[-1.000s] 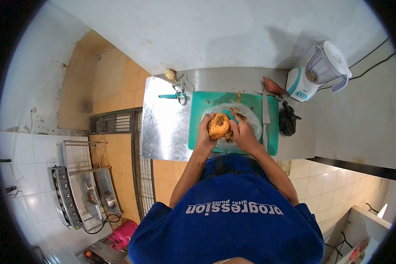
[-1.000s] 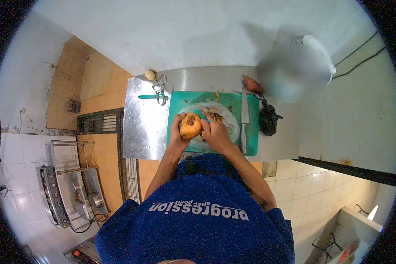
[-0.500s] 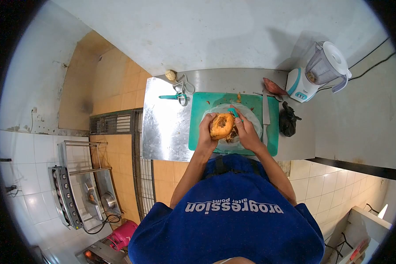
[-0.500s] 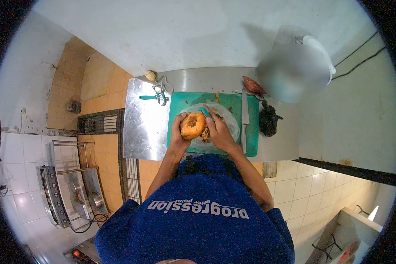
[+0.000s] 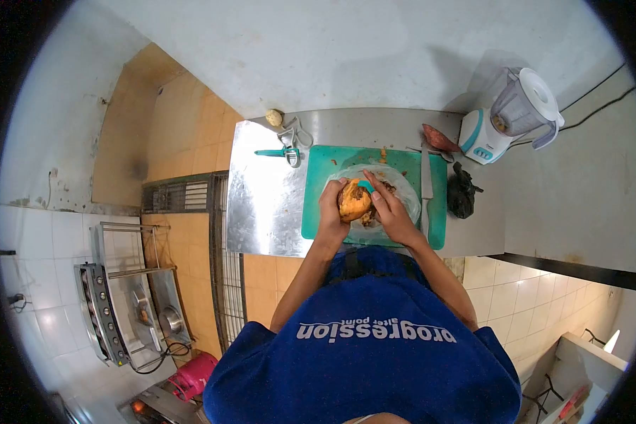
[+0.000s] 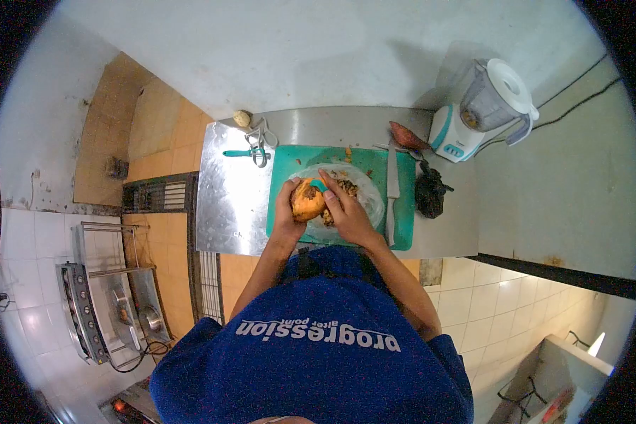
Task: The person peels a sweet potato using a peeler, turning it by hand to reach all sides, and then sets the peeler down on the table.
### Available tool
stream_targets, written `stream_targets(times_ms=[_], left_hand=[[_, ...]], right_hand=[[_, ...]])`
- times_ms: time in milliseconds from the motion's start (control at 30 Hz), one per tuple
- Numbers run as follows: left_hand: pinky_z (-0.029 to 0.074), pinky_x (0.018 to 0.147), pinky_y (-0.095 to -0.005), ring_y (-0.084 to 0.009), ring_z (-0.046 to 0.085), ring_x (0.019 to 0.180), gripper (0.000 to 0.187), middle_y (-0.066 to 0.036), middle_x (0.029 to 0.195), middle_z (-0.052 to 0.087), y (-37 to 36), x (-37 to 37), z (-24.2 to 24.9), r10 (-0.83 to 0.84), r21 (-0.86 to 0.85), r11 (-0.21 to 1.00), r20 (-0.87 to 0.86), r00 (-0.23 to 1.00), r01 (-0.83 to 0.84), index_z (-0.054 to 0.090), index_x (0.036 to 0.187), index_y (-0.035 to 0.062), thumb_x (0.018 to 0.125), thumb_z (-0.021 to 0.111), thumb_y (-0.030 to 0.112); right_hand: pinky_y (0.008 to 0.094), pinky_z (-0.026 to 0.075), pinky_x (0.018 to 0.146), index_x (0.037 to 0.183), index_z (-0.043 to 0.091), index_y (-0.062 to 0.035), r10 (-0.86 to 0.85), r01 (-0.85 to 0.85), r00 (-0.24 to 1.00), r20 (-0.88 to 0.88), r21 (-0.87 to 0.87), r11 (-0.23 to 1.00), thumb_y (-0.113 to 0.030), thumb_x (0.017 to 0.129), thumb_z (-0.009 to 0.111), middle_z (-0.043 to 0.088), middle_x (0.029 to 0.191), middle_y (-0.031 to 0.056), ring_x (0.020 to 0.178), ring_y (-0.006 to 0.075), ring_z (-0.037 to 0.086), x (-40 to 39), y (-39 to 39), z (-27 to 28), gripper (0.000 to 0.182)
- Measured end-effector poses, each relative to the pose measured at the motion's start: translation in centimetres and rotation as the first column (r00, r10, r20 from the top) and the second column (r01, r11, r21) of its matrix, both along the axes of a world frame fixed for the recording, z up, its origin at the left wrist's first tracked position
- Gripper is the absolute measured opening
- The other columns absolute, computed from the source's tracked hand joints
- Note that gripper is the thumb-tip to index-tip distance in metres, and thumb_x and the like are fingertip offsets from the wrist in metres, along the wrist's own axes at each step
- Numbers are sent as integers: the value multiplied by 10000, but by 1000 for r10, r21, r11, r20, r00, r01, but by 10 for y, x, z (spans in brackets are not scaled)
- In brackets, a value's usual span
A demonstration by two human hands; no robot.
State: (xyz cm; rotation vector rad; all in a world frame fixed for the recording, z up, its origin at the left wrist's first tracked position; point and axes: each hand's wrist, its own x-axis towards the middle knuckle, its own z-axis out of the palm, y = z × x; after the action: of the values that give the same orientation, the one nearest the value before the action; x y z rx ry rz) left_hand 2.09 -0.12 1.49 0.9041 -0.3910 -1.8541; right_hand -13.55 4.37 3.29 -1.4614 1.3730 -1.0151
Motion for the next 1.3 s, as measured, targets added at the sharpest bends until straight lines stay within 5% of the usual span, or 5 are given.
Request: stream_targets(times_ms=[267, 667, 767, 1067, 1300], left_hand=[[546, 726, -331, -151, 634, 809, 155, -33, 902, 610, -2, -3, -1, 2, -25, 1000, 26, 1000, -1, 565, 930, 97, 985, 550, 242], [558, 697, -331, -142, 630, 784, 176, -26, 875, 577, -2, -4, 7, 36, -27, 999, 29, 999, -35, 517, 850, 96, 985, 556, 201], [562, 699, -332, -141, 631, 783, 188, -24, 865, 569, -2, -2, 2, 34, -10, 999, 21, 999, -34, 506, 840, 100, 991, 545, 204], [553, 690, -330, -127, 616, 775, 219, -16, 845, 547, -7, -1, -7, 33, 4, 999, 24, 999, -33, 482, 820, 112, 1003, 530, 221], [549, 699, -330, -136, 622, 772, 170, -20, 853, 567, -7, -5, 20, 60, 90, 994, 53, 997, -64, 519, 869, 104, 995, 523, 217]], right_hand=[[352, 324, 1146, 1501, 457, -38, -126, -5, 906, 405, 308, 951, -307, 1062, 440, 542, 1432, 158, 1350, 240, 464, -2, -8, -23, 515], [249, 465, 839, 1521, 449, -77, -122, -100, 906, 404, 487, 867, -388, 1047, 489, 539, 1383, 84, 1085, 128, 532, -11, -11, -2, 568], [217, 436, 763, 1538, 440, -131, 18, -103, 921, 390, 198, 975, -393, 1049, 487, 525, 1388, 43, 1007, 108, 511, -4, -8, -14, 557], [266, 441, 858, 1552, 431, -207, -46, -226, 885, 464, 514, 828, -388, 1064, 454, 509, 1419, 62, 1128, 128, 473, -11, -11, 2, 521], [255, 443, 828, 1542, 448, -220, -75, -132, 859, 506, 361, 923, -406, 1064, 459, 516, 1376, 52, 1100, 117, 482, -2, -11, 7, 513]])
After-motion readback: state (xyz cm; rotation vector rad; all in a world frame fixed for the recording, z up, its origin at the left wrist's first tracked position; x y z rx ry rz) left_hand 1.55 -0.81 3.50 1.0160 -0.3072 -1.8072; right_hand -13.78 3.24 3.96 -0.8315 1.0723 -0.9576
